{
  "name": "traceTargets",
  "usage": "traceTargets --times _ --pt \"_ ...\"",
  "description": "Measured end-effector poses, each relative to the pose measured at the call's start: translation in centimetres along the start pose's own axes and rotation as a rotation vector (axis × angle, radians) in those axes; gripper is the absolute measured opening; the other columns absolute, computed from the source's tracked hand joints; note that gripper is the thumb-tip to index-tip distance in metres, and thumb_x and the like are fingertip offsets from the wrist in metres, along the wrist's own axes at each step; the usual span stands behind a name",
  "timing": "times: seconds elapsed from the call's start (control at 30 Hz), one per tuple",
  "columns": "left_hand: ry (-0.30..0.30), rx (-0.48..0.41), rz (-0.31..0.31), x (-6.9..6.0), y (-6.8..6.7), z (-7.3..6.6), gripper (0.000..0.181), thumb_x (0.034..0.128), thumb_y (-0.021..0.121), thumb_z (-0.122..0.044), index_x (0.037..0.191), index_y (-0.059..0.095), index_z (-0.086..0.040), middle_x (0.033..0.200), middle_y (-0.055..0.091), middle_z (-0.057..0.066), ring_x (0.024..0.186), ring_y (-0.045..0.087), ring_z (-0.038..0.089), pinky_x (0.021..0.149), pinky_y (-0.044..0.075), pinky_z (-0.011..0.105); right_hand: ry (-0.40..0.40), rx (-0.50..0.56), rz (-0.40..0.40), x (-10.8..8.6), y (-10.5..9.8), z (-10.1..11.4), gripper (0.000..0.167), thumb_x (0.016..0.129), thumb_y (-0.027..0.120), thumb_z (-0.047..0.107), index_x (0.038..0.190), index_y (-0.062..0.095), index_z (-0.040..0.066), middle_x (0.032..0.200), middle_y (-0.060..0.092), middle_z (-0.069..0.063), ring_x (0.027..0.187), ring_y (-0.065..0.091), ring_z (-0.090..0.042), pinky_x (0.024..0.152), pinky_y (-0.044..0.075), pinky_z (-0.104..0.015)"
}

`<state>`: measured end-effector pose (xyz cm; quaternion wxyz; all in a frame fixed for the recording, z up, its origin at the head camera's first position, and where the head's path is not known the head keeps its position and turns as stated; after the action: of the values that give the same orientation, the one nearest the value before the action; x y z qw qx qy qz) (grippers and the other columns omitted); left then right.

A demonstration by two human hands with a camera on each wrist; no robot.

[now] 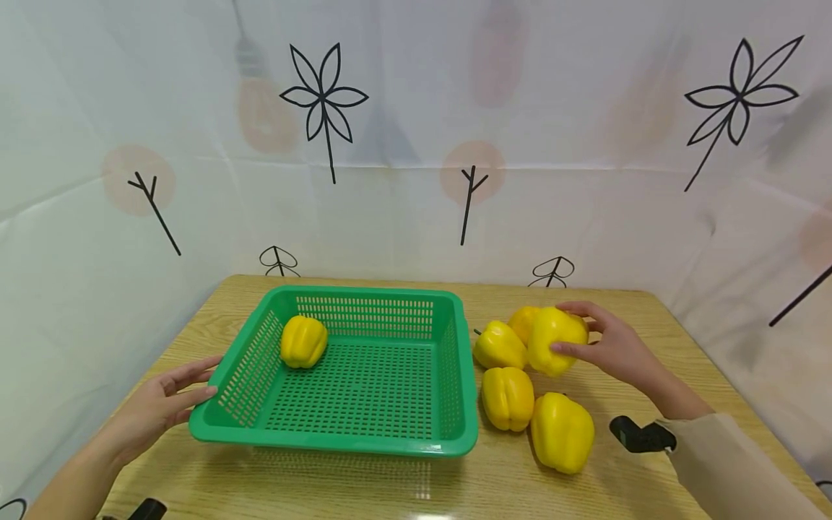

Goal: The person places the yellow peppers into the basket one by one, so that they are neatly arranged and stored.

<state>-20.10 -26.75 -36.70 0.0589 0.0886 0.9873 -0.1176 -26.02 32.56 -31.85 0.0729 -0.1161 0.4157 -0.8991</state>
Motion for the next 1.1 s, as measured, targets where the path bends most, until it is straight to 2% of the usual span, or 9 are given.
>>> traceTargets --times 0.3,0.63,0.93,1.1 --pt "-0.003 -0.002 0.004 0.0 0.0 -0.1 0.066 0.0906 0.063 -0.022 0.145 0.031 -0.005 0.131 0.04 0.022 0.095 0.062 0.02 0.079 0.052 0.038 -0.037 0.026 -0.003 0.5 0.4 2.0 0.061 0.085 0.07 0.025 0.135 0.042 0.003 0.13 0.043 -0.022 0.108 0.047 -0.048 0.067 0.052 -0.028" --pt "0.006 -0.006 0.002 0.0 0.0 0.0 0.064 0.0909 0.063 -0.021 0.145 0.032 -0.005 0.131 0.041 0.021 0.096 0.062 0.02 0.079 0.052 0.037 -0.122 0.022 -0.026 1.5 1.3 4.2 0.056 0.084 0.072 0.023 0.131 0.046 0.004 0.128 0.046 -0.018 0.107 0.049 -0.045 0.077 0.052 -0.043" --pt "0.007 0.0 0.0 0.0 0.0 0.1 0.064 0.091 0.062 -0.021 0.145 0.032 -0.005 0.132 0.038 0.021 0.096 0.061 0.018 0.079 0.052 0.036 -0.136 0.06 -0.006 2.4 2.1 5.5 0.057 0.084 0.072 0.023 0.131 0.046 0.008 0.127 0.046 -0.014 0.108 0.05 -0.041 0.076 0.052 -0.034" --pt "0.004 -0.002 0.003 0.1 0.0 0.1 0.065 0.0916 0.062 -0.021 0.146 0.03 -0.005 0.132 0.038 0.021 0.097 0.061 0.016 0.079 0.052 0.036 -0.158 0.076 0.011 2.7 2.5 6.4 0.056 0.084 0.072 0.021 0.131 0.047 0.007 0.13 0.045 -0.015 0.107 0.05 -0.041 0.077 0.052 -0.039"
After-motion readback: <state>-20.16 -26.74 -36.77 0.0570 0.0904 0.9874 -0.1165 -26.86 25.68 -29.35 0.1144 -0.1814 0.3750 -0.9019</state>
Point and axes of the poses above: each hand's wrist, its own x-axis towards the middle knuckle, its own y-axis out of the palm, z = x × y, the point moved 6 cm from there along x, towards the middle knuckle
